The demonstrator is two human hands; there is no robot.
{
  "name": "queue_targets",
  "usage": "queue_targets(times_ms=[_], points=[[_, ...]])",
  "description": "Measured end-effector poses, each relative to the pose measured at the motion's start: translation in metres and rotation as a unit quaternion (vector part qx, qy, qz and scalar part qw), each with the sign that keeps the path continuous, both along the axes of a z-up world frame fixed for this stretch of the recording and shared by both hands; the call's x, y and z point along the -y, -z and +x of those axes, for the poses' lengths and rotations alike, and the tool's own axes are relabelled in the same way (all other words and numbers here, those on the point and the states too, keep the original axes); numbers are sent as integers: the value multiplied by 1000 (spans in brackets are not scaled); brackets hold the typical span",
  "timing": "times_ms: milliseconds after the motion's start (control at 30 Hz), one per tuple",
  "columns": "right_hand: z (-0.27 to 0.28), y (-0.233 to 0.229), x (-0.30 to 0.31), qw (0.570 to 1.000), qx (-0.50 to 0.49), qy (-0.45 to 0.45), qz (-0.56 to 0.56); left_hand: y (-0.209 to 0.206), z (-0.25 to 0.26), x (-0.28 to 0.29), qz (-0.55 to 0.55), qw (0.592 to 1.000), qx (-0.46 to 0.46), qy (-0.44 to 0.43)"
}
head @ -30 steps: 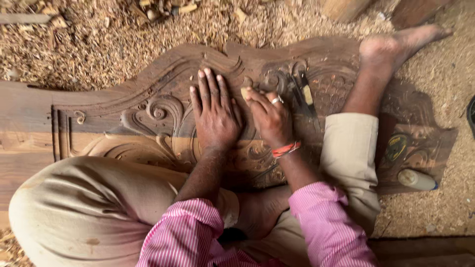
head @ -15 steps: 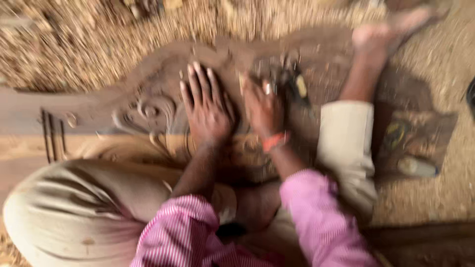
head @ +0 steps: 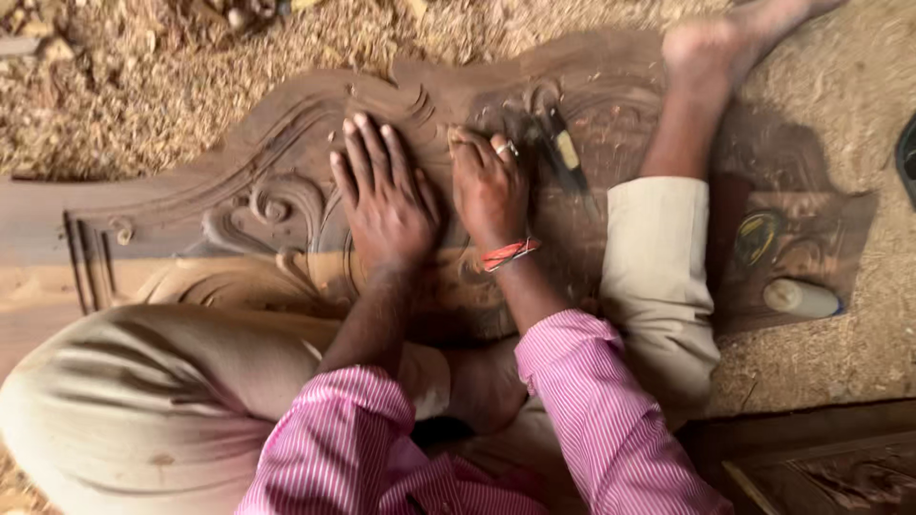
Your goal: The person is carving a decorative wooden panel using a chisel and mallet. They are sitting on the floor, holding the chisel with one hand and striking it with a mallet to shape the intricate designs on the wood.
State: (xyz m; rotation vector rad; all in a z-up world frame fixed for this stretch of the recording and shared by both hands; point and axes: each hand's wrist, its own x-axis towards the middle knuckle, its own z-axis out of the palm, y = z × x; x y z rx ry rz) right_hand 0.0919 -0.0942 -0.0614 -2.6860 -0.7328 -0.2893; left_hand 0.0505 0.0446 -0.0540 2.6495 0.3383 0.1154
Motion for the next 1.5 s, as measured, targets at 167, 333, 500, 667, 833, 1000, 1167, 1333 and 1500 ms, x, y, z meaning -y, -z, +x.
queue_targets(times_ms=[167, 333, 500, 667, 833, 1000, 1167, 1333, 1500], points=[[-1, -21, -2, 996, -21, 1, 88, -8, 14, -3, 23, 999, -23, -3], [27, 0, 13, 797, -322, 239, 452, -1, 5, -1, -1, 1000, -28, -1], [13, 12, -4, 879, -251, 276, 297, -10, 5, -1, 20, 999, -36, 5], [21, 27, -1, 944, -110, 217, 221, -6, 0, -3, 11, 999, -36, -4], [21, 26, -17, 938, -111, 189, 268, -13, 12, -3, 33, 999, -8, -4], [11, 30, -11, 937, -125, 191, 264, -7, -6, -3, -8, 1000, 13, 2], [9, 18, 6, 806, -344, 231, 422, -26, 4, -3, 2, 1000, 2, -6], [-3, 25, 1, 869, -238, 257, 348, -7, 4, -3, 3, 1000, -8, -1], [6, 21, -1, 804, -315, 321, 389, -8, 5, -4, -1, 1000, -16, -5]])
